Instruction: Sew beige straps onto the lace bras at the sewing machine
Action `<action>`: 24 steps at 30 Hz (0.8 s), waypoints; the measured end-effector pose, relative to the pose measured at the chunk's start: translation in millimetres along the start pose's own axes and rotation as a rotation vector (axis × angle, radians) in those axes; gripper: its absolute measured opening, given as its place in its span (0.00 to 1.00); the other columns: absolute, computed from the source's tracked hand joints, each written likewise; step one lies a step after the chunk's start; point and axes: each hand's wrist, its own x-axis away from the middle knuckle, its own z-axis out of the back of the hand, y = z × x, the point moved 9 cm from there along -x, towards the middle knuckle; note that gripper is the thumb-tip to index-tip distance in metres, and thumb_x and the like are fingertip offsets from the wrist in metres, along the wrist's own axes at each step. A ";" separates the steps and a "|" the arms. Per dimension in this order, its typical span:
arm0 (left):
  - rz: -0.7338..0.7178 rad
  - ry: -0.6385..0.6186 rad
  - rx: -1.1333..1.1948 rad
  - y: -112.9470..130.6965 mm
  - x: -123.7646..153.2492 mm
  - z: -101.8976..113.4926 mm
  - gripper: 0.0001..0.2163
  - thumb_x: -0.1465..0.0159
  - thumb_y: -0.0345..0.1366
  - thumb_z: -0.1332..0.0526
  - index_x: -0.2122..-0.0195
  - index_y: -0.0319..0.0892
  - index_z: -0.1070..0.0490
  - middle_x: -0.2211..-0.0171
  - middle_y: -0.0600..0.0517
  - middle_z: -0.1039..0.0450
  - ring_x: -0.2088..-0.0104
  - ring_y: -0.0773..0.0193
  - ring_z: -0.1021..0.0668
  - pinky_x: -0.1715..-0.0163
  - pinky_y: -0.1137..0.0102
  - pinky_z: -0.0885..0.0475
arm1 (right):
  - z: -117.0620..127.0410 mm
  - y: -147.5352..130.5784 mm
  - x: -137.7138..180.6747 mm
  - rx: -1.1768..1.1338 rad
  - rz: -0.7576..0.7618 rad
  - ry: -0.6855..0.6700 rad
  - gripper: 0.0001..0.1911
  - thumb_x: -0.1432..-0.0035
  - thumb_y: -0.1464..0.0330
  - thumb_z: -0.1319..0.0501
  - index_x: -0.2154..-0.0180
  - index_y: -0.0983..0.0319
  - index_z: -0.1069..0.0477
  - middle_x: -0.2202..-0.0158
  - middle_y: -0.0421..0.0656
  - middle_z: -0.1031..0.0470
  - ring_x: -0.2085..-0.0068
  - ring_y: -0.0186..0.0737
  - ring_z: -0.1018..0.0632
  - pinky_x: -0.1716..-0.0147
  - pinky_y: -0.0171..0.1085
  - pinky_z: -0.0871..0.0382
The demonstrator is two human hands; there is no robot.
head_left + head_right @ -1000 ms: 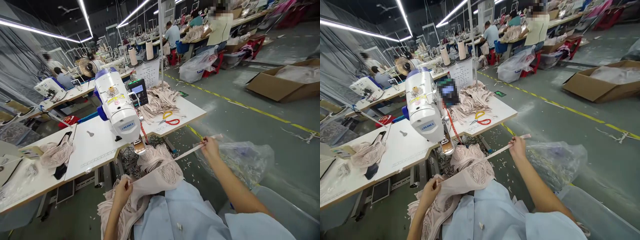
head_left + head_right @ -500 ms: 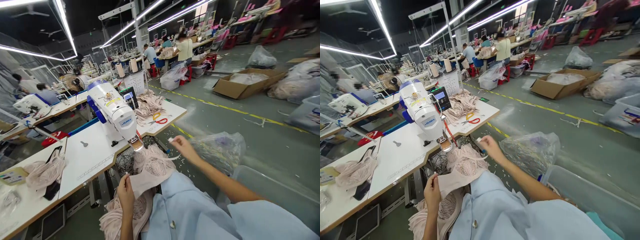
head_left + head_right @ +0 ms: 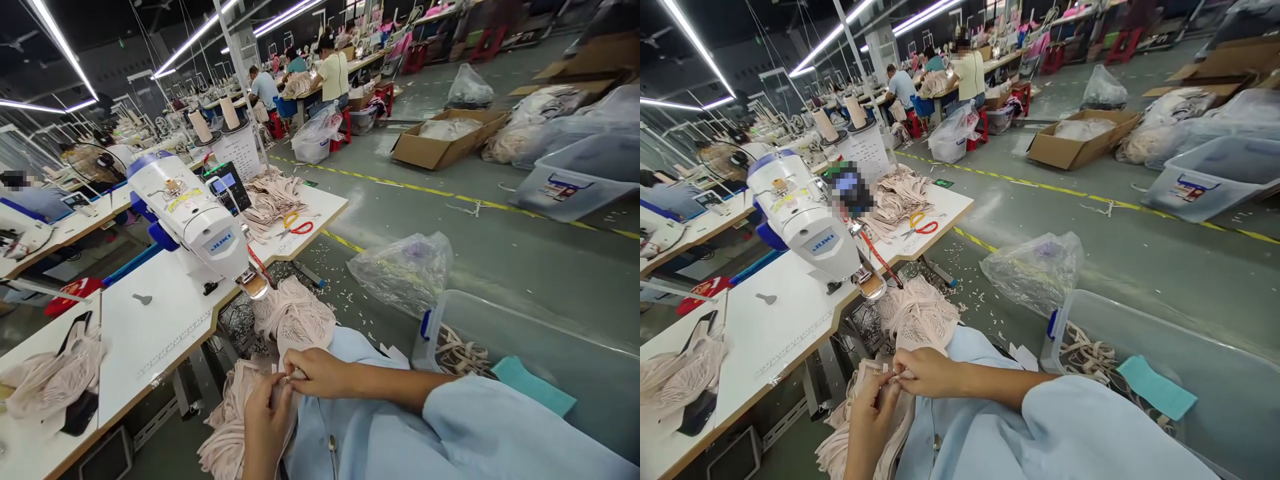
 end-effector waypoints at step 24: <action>0.029 -0.095 0.060 36.9 -87.9 -46.3 0.13 0.30 0.38 0.47 0.72 0.42 0.34 0.77 0.55 0.36 0.75 0.67 0.32 0.74 0.73 0.39 | 82.4 68.5 -6.4 -0.538 -0.236 -0.036 0.12 0.45 0.61 0.36 0.66 0.63 0.22 0.73 0.38 0.27 0.72 0.33 0.31 0.72 0.31 0.41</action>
